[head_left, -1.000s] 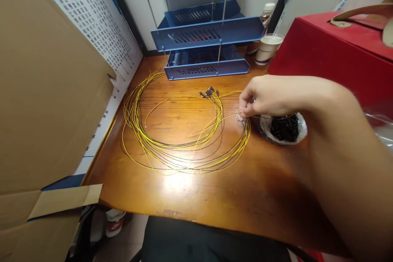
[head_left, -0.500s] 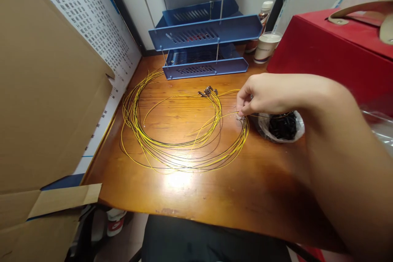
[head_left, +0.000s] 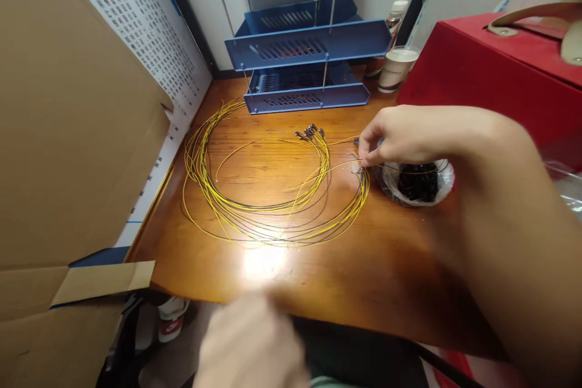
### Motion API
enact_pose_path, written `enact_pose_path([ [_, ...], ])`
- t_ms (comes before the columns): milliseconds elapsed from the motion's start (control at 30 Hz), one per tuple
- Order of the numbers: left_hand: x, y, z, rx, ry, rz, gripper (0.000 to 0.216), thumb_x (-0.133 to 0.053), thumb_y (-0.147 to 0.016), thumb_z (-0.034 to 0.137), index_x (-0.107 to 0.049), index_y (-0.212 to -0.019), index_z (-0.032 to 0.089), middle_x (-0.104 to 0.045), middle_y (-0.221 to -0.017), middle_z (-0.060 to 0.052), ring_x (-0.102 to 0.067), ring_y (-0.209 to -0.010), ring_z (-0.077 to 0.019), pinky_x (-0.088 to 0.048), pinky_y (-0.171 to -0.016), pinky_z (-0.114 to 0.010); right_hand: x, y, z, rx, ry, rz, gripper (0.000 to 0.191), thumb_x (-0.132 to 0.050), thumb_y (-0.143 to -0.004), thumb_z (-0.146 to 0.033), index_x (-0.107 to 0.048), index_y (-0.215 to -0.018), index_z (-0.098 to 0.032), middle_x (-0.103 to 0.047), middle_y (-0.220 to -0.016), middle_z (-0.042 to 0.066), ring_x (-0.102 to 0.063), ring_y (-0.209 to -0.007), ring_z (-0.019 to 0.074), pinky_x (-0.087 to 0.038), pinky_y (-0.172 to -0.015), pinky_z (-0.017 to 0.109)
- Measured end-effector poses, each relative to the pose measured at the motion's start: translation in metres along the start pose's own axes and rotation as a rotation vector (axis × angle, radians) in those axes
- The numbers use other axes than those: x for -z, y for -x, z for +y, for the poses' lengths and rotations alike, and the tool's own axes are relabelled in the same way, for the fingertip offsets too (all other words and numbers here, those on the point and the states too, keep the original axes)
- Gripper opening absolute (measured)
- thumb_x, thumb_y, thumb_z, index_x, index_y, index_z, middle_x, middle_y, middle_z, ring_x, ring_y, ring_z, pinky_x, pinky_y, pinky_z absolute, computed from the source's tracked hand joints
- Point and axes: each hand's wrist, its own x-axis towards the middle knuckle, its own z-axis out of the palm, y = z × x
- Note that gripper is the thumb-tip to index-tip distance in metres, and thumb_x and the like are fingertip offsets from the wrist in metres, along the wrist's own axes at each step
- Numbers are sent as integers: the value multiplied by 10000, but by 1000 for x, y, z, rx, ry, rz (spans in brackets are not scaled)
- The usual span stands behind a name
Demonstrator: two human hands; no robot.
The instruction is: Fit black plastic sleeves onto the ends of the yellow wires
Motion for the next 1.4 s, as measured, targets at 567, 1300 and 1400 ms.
enact_pose_path([
  [567,-73,-197,-67,-195,97,-623,392,-435,-1001,392,-703,-843,153,-679,-744,-12,-567,-694,-128,-408,-696,-255,8,-6,1,20,-88,20,76,-810,-691,-275,-764,-652,-229,-686,-621,-5,-576,-568,151,-406,-581,317],
  [1300,-61,-180,-58,-135,140,-600,310,-579,-940,374,-680,-741,158,-594,-580,36,-443,-516,-79,-351,-587,-230,10,4,-6,-145,130,434,120,-822,-740,-301,-774,-633,-273,-604,-1445,41,-521,-1289,411,-174,-1119,705],
  [1400,-62,-180,-56,-115,191,-514,316,-562,-954,368,-683,-746,163,-675,-662,16,-486,-550,-87,-379,-609,-233,9,5,-8,-177,124,402,165,-840,-704,-203,-747,-575,-245,-712,-1252,92,-546,-1245,399,-85,-1109,724],
])
